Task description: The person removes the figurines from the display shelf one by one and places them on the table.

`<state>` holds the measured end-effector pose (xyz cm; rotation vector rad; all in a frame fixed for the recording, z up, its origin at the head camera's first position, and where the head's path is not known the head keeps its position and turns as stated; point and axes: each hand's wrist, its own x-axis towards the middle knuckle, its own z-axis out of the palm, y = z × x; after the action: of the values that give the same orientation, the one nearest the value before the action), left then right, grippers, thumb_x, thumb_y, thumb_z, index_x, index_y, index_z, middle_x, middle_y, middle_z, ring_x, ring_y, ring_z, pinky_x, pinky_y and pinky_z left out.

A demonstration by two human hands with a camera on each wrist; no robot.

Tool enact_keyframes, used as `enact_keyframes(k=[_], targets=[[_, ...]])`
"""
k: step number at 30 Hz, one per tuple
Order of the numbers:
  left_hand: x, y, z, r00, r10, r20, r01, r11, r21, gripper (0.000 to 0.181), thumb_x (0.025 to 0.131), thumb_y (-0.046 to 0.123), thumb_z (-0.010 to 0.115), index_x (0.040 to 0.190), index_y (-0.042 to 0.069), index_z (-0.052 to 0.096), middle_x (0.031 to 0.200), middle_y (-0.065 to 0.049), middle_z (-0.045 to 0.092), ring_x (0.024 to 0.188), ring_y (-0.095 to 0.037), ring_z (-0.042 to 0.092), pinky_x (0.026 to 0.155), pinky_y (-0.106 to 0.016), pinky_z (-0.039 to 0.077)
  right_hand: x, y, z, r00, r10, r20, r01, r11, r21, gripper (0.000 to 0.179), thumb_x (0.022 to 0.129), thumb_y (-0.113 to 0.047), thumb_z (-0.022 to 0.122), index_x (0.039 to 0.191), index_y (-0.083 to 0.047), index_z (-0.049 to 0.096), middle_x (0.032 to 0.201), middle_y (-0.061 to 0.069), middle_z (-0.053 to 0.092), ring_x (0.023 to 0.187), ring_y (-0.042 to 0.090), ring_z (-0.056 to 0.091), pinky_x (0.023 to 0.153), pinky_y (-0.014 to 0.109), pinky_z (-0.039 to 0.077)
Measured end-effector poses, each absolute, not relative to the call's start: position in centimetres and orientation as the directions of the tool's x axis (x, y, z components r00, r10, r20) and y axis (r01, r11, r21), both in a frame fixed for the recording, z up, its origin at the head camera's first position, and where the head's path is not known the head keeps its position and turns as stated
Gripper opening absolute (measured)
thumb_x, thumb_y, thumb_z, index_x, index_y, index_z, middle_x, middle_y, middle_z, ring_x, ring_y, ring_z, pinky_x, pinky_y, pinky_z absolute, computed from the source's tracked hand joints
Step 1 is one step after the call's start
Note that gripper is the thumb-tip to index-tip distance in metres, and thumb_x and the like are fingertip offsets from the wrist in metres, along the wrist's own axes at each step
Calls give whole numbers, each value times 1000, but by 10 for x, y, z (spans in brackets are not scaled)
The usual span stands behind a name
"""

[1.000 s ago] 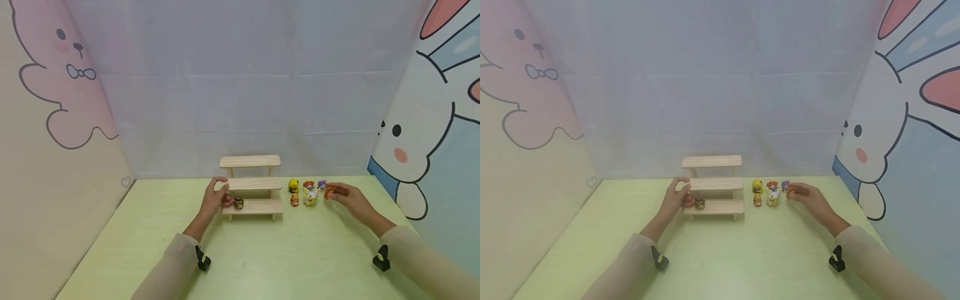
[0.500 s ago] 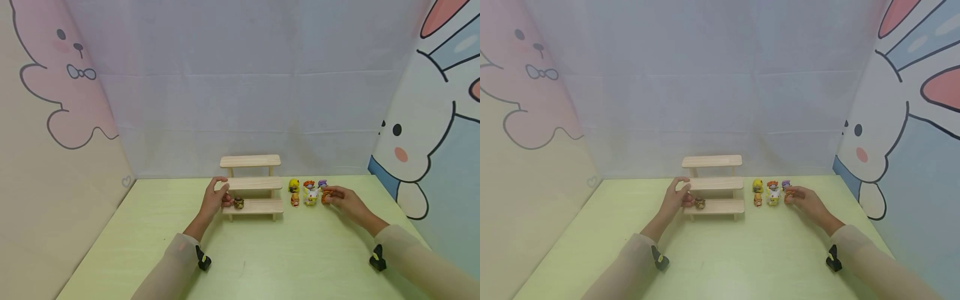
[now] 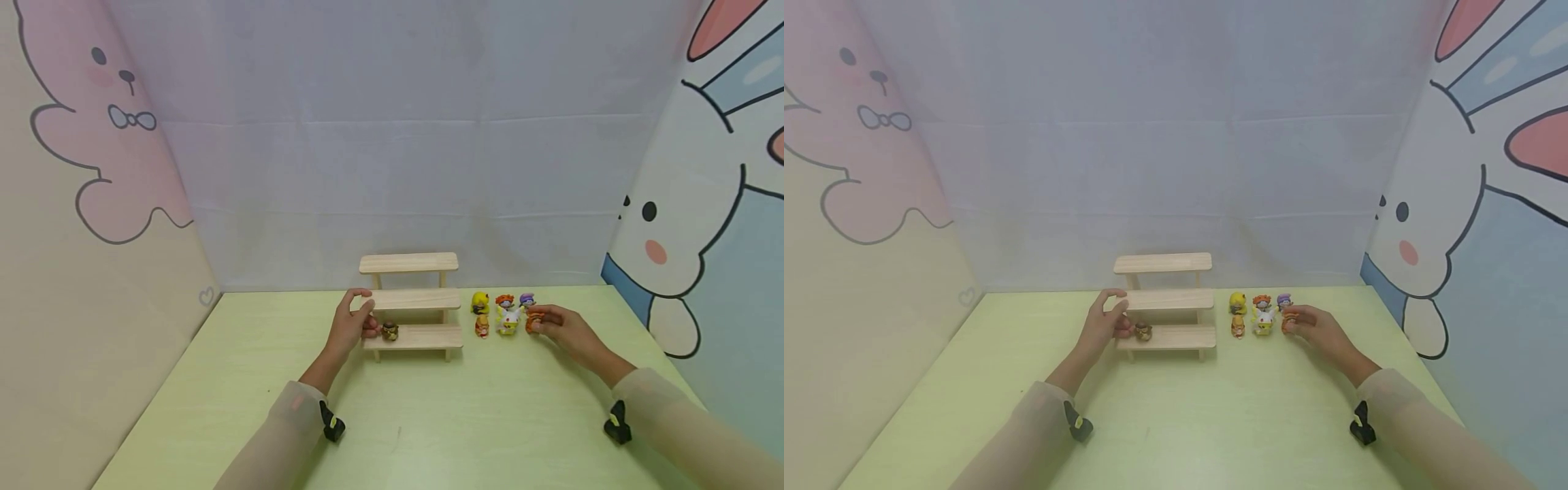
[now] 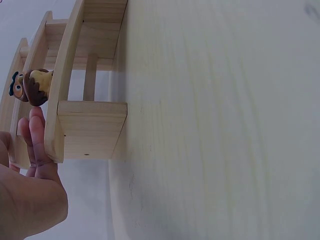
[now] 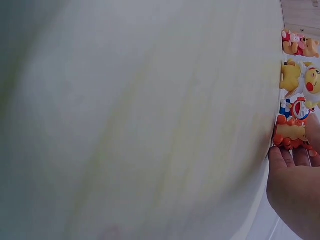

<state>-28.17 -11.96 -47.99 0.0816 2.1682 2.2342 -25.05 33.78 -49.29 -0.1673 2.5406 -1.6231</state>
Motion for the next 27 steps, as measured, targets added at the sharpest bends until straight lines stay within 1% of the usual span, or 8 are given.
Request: enact_keyframes(k=[4,7,17,22,24,26,27], targets=[[-281,-120,-479,-998,57,19,18,-29,999,26,107,19,60,132,13,56,60,-4,63,55,-16,67,53,-27,60,-251,339,-494,-986,-163,-47,-27,421,-907,49,105,-11,61,149,6,46,142,31,55,104,-3,63,89,20,56],[-281,-120,-479,-998,58,20,19,-22,1000,26,107,20,60,132,13,56,60,-4,63,55,-16,67,52,-27,60,-252,339,-495,-985,-166,-47,-26,414,-910,49,105,-10,62,149,6,46,142,31,56,104,-3,64,89,18,55],[-281,-120,-479,-998,55,20,19,-26,999,25,107,19,60,131,14,56,60,-4,63,55,-16,68,52,-26,59,-251,338,-494,-985,-166,-51,-21,405,-914,51,104,-10,63,149,7,46,140,31,57,104,-1,64,88,19,56],[-281,-119,-479,-998,57,22,20,-30,999,25,107,18,59,131,13,55,60,-4,63,55,-16,68,52,-27,60,-250,339,-491,-984,-172,-40,-34,405,-914,52,103,-13,65,148,7,48,144,32,54,104,-2,65,88,14,53],[-281,-120,-479,-998,60,22,20,-31,999,25,107,18,59,132,13,55,60,-4,63,55,-17,67,53,-27,60,-250,341,-489,-986,-166,-27,-47,428,-902,52,103,-16,67,147,5,50,145,30,54,105,-3,65,88,11,51],[-281,-120,-479,-998,61,22,20,-32,999,26,107,19,59,132,13,55,60,-4,62,55,-17,67,53,-27,60,-251,342,-487,-988,-153,-20,-54,463,-885,51,103,-20,66,147,3,51,146,28,54,109,1,65,89,9,49],[-281,-120,-479,-998,62,22,20,-34,999,26,107,19,59,132,13,55,60,-4,62,55,-17,67,53,-27,60,-251,343,-485,-989,-149,-19,-56,485,-873,51,104,-22,66,147,3,52,146,27,55,113,5,64,89,9,48]])
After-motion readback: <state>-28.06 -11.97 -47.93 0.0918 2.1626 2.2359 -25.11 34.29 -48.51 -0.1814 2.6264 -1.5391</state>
